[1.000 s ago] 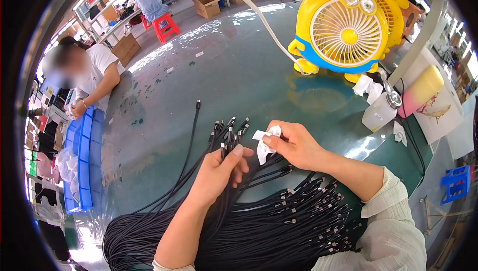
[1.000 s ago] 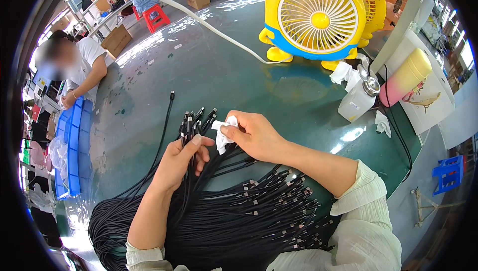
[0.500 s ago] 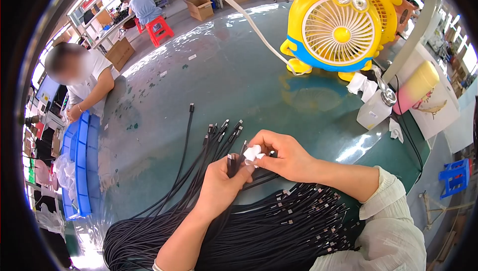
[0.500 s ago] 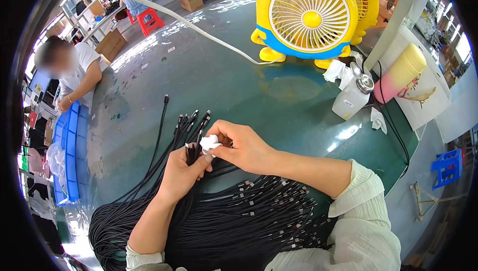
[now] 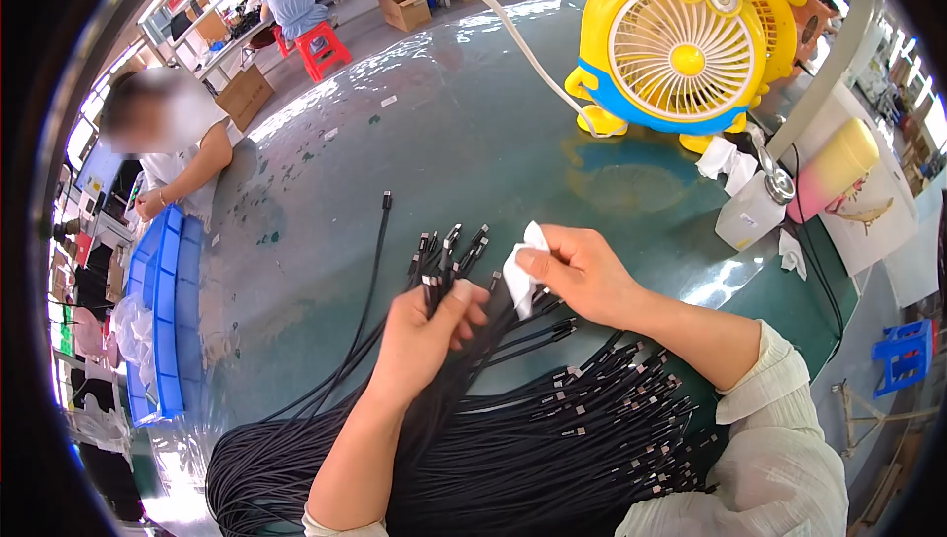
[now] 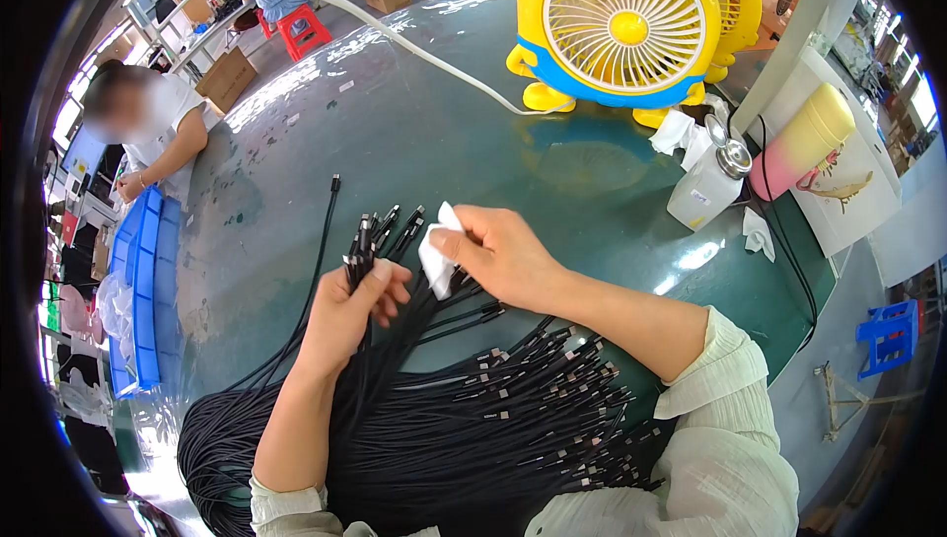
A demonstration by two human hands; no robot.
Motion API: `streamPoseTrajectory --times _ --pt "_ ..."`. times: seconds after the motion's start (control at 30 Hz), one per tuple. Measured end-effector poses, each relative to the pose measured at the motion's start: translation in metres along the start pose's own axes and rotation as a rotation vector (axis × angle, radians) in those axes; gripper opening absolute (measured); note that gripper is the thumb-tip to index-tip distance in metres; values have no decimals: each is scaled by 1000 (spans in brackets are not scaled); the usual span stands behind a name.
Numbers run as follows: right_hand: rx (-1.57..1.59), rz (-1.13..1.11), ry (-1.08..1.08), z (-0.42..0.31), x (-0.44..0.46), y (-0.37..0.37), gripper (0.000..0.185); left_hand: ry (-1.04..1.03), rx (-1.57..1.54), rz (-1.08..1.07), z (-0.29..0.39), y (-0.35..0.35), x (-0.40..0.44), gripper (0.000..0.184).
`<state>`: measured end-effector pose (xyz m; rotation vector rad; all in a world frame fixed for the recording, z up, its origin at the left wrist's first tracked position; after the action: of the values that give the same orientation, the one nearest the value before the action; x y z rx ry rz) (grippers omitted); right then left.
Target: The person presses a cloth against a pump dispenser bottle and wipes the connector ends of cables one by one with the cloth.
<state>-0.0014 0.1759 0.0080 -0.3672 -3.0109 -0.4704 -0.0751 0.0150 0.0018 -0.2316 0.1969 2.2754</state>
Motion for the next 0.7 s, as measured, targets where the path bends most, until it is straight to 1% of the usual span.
streamPoseTrajectory --times 0.03,0.07,0.17,0.2,0.23,0.27,0.3,0.37,0.4,0.43,0.5,0.57,0.6,0.7 --pt "-113 60 33 9 4 5 21 -45 81 69 -1 8 3 29" --pt "-140 75 5 20 9 9 19 -48 106 87 -1 10 4 29" --pt "-397 109 326 -8 5 5 16 -79 200 139 -2 11 5 29" --pt "-432 73 412 -16 1 -5 17 -105 242 154 -4 11 6 29" --pt "-465 62 551 -19 -3 -18 17 -130 284 170 -6 11 6 29" --pt "-501 5 613 -20 -7 -28 16 -103 343 200 -8 13 6 28" --pt "-533 -52 686 -22 -10 -37 16 -163 409 227 -3 13 6 28" --pt "-623 -211 593 -25 -15 -44 15 -272 435 280 1 13 4 27" --pt "-673 -293 549 -29 -19 -47 14 -207 506 286 7 13 2 28" --pt "-751 -358 519 -35 -24 -51 15 -239 559 289 6 15 4 31" --pt "-641 -515 402 -30 -38 -63 19 -293 619 303 12 18 3 32" --pt "-497 -661 414 -30 -50 -73 22 -182 641 264 9 23 5 32" --pt "-485 -767 318 -30 -53 -76 26 -125 648 236 8 23 5 32" --pt "-450 -866 156 -25 -49 -75 27 19 197 33 0 8 5 29"
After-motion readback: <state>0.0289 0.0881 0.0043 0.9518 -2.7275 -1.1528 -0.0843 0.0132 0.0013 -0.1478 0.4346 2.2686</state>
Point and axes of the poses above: each hand's wrist, its own x-axis towards the middle knuckle, its own y-axis out of the back of the hand, z = x × y, the point moved 7 cm from there along x, towards the middle knuckle, and after that the axes turned 4 degrees about -x, right-handed, at the moved point
